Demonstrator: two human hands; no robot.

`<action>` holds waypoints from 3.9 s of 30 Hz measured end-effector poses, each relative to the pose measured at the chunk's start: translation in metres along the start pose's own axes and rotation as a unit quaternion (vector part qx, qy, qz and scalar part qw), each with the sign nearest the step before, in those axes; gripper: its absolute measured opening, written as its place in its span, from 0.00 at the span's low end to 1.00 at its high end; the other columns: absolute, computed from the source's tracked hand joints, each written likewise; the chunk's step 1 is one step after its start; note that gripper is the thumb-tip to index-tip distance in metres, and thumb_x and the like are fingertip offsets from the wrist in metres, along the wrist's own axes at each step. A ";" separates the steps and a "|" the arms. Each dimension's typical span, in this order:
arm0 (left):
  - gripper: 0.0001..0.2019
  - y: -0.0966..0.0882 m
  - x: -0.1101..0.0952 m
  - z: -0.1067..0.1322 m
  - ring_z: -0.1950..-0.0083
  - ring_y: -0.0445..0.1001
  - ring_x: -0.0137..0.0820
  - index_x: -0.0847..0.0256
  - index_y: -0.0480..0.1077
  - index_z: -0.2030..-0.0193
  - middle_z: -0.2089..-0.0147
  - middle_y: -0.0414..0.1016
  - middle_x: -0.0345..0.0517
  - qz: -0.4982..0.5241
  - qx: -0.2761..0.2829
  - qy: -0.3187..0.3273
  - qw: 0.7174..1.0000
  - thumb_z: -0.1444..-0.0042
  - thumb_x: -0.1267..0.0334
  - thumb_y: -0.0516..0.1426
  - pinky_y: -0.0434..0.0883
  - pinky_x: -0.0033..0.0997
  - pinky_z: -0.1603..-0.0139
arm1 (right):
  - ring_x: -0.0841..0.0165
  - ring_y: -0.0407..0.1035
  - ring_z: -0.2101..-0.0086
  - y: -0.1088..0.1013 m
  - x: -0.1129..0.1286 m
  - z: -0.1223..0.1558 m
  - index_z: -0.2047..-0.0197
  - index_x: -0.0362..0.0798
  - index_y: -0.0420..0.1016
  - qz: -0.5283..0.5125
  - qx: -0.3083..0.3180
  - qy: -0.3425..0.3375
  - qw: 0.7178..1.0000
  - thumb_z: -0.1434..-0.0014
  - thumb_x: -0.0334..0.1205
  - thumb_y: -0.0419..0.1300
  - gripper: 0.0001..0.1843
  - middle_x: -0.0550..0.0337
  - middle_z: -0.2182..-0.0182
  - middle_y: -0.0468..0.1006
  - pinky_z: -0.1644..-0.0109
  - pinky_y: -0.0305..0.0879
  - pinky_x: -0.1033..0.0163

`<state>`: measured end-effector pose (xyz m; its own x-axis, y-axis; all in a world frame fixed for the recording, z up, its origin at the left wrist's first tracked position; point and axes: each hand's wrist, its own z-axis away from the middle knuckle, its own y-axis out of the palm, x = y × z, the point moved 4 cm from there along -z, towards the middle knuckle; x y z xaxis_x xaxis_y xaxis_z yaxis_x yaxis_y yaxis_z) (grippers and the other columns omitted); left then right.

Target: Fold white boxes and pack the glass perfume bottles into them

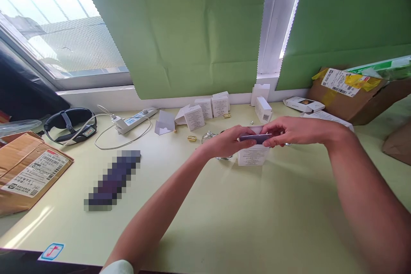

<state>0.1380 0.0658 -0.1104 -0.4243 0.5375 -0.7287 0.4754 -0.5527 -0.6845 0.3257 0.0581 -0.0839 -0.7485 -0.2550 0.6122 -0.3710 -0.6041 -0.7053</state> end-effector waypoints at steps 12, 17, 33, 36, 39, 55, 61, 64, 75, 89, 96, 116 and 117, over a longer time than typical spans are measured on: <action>0.13 0.004 0.006 -0.003 0.51 0.72 0.34 0.54 0.70 0.47 0.49 0.74 0.45 0.014 0.002 0.008 1.000 0.35 0.57 0.54 0.68 0.33 0.54 | 0.65 0.70 0.65 0.003 -0.003 -0.002 0.60 0.55 0.72 -0.003 -0.008 0.011 1.000 0.44 0.65 0.60 0.22 0.61 0.65 0.77 0.65 0.60 0.61; 0.13 0.004 0.007 -0.002 0.48 0.71 0.35 0.54 0.71 0.46 0.48 0.74 0.46 0.015 -0.007 -0.001 1.000 0.35 0.57 0.55 0.69 0.34 0.51 | 0.64 0.70 0.66 0.004 -0.005 -0.004 0.62 0.54 0.69 0.007 -0.023 0.027 0.999 0.43 0.63 0.59 0.21 0.61 0.67 0.77 0.66 0.59 0.61; 0.17 -0.010 -0.020 0.006 0.43 0.70 0.37 0.51 0.68 0.42 0.43 0.67 0.47 0.032 -0.182 0.094 0.978 0.38 0.63 0.60 0.70 0.41 0.43 | 0.67 0.65 0.71 -0.016 0.033 0.011 0.70 0.52 0.75 0.127 -0.332 -0.131 0.925 0.42 0.57 0.63 0.17 0.59 0.65 0.70 0.66 0.58 0.60; 0.17 -0.013 -0.026 0.008 0.42 0.69 0.38 0.51 0.68 0.43 0.45 0.68 0.47 0.024 -0.207 0.125 0.970 0.39 0.66 0.60 0.69 0.43 0.42 | 0.69 0.64 0.74 -0.017 0.036 0.016 0.71 0.51 0.73 0.126 -0.373 -0.182 0.901 0.41 0.54 0.63 0.15 0.60 0.67 0.69 0.68 0.57 0.60; 0.18 -0.013 -0.026 0.008 0.42 0.70 0.38 0.51 0.68 0.43 0.46 0.69 0.47 0.024 -0.218 0.132 0.967 0.39 0.67 0.60 0.70 0.43 0.42 | 0.69 0.63 0.75 -0.016 0.037 0.017 0.71 0.51 0.71 0.130 -0.378 -0.188 0.897 0.40 0.50 0.63 0.14 0.61 0.69 0.70 0.70 0.56 0.59; 0.18 0.033 0.009 -0.014 0.44 0.71 0.40 0.53 0.72 0.46 0.43 0.70 0.48 0.155 -0.129 0.003 0.980 0.43 0.61 0.63 0.66 0.43 0.42 | 0.67 0.70 0.67 -0.008 0.001 -0.004 0.72 0.51 0.77 0.163 -0.169 -0.028 0.972 0.43 0.52 0.62 0.14 0.57 0.50 0.71 0.65 0.63 0.59; 0.20 0.036 0.017 -0.015 0.42 0.71 0.43 0.53 0.71 0.44 0.39 0.70 0.49 0.205 -0.156 -0.046 0.965 0.43 0.60 0.63 0.65 0.46 0.41 | 0.64 0.71 0.63 -0.010 -0.001 -0.014 0.73 0.50 0.74 0.146 -0.182 -0.037 0.972 0.44 0.45 0.62 0.10 0.56 0.54 0.77 0.67 0.61 0.63; 0.19 0.037 0.015 -0.015 0.40 0.70 0.44 0.53 0.72 0.45 0.36 0.68 0.49 0.227 -0.156 -0.053 0.960 0.44 0.61 0.64 0.66 0.47 0.40 | 0.69 0.67 0.74 -0.009 -0.005 -0.015 0.72 0.50 0.74 0.127 -0.176 0.010 0.976 0.44 0.42 0.61 0.08 0.58 0.69 0.78 0.73 0.57 0.63; 0.17 0.038 0.006 -0.015 0.36 0.68 0.42 0.57 0.72 0.47 0.31 0.66 0.45 0.309 -0.156 -0.038 0.937 0.44 0.68 0.62 0.64 0.43 0.36 | 0.71 0.61 0.78 -0.006 -0.006 -0.020 0.74 0.50 0.73 0.107 -0.173 0.019 0.979 0.46 0.41 0.62 0.07 0.61 0.78 0.72 0.77 0.52 0.64; 0.16 0.029 0.013 -0.015 0.38 0.69 0.41 0.57 0.72 0.45 0.33 0.67 0.49 0.325 -0.124 -0.052 0.936 0.40 0.65 0.59 0.64 0.45 0.37 | 0.70 0.63 0.77 -0.006 -0.008 -0.020 0.65 0.51 0.79 0.071 -0.161 0.008 0.984 0.43 0.56 0.61 0.17 0.59 0.70 0.77 0.77 0.55 0.63; 0.18 0.027 0.008 -0.012 0.38 0.69 0.40 0.56 0.70 0.44 0.33 0.66 0.48 0.318 -0.140 -0.060 0.936 0.41 0.70 0.58 0.63 0.44 0.36 | 0.70 0.65 0.74 -0.005 -0.002 -0.024 0.70 0.50 0.74 0.095 -0.179 -0.051 0.978 0.43 0.51 0.61 0.13 0.58 0.65 0.77 0.72 0.57 0.62; 0.23 0.031 0.009 -0.014 0.41 0.70 0.39 0.58 0.67 0.40 0.45 0.74 0.49 0.345 -0.165 -0.079 0.921 0.43 0.72 0.57 0.62 0.44 0.37 | 0.64 0.68 0.66 -0.004 -0.008 -0.037 0.70 0.51 0.69 0.140 -0.213 -0.082 0.964 0.43 0.51 0.59 0.12 0.59 0.65 0.77 0.66 0.57 0.62; 0.23 0.032 0.008 -0.014 0.41 0.70 0.39 0.58 0.67 0.40 0.45 0.74 0.49 0.346 -0.168 -0.085 0.919 0.43 0.72 0.57 0.62 0.44 0.37 | 0.65 0.67 0.67 -0.004 -0.009 -0.037 0.70 0.51 0.68 0.133 -0.209 -0.074 0.966 0.43 0.51 0.60 0.13 0.59 0.66 0.76 0.67 0.57 0.62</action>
<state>0.1599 0.0614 -0.1378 -0.0308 0.0077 -0.9995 0.8755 -0.4823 -0.0307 0.3133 0.0908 -0.1004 -0.7728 -0.4829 0.4119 -0.3894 -0.1517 -0.9085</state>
